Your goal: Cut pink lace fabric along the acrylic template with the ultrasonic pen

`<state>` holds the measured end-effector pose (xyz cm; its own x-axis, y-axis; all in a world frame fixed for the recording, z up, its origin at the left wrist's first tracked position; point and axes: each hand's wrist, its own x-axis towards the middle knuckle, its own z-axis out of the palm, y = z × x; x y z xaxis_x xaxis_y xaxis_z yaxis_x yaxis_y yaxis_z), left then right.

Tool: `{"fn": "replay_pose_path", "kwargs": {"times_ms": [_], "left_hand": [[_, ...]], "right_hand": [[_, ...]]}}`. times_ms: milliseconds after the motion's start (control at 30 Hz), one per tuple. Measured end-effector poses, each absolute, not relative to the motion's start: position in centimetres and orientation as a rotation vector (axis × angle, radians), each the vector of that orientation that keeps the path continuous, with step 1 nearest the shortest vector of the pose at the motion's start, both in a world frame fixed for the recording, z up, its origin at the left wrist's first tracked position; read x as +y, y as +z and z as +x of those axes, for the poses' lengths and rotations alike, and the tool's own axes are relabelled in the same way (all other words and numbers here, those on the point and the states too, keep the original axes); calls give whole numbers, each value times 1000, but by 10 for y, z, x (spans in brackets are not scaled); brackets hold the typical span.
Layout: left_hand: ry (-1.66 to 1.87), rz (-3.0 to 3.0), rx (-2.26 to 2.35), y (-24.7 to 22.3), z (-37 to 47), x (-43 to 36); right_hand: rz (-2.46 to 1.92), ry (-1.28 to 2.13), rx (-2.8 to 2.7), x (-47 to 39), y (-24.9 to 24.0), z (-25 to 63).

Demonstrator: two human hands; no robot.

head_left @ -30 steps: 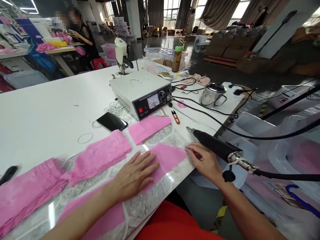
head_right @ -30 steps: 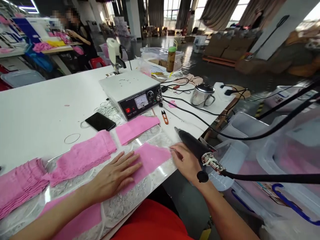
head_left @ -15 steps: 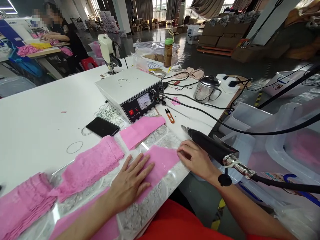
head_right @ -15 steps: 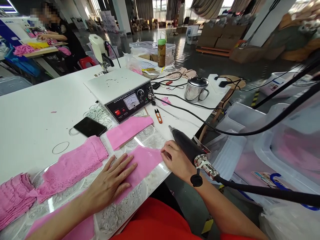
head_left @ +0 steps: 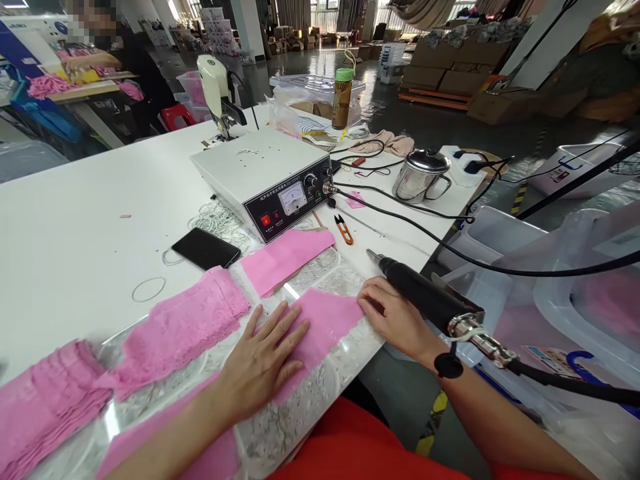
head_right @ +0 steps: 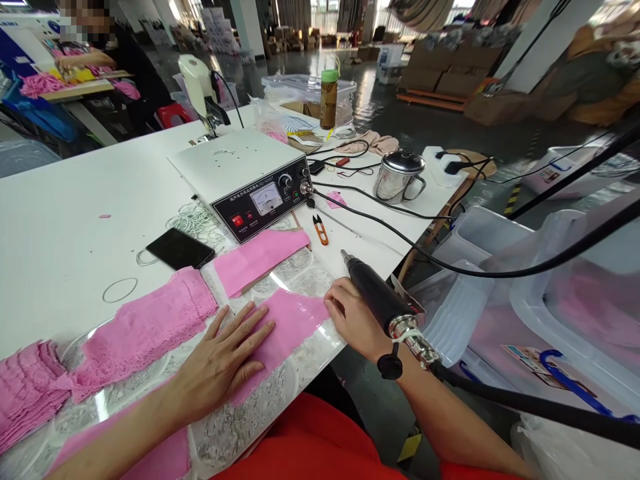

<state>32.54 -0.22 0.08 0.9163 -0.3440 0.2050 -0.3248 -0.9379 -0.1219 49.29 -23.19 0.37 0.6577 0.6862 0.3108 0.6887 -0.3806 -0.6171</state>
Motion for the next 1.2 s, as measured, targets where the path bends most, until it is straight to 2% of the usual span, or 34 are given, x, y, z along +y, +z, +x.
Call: {"fn": "replay_pose_path", "kwargs": {"times_ms": [300, 533, 900, 1200], "left_hand": [[-327, -3013, 528, 5, 331, -7], [-258, -3019, 699, 7, 348, -9], [-271, -2971, 685, 3, 349, -9], [-308, -2968, 698, 2, 351, -9]], "right_hand": [[-2220, -252, -1084, -228, -6, 494], [-2187, -261, -1056, -234, -10, 493], [-2009, -352, -973, -240, -23, 494], [-2074, -416, -1017, -241, -28, 492]]}}
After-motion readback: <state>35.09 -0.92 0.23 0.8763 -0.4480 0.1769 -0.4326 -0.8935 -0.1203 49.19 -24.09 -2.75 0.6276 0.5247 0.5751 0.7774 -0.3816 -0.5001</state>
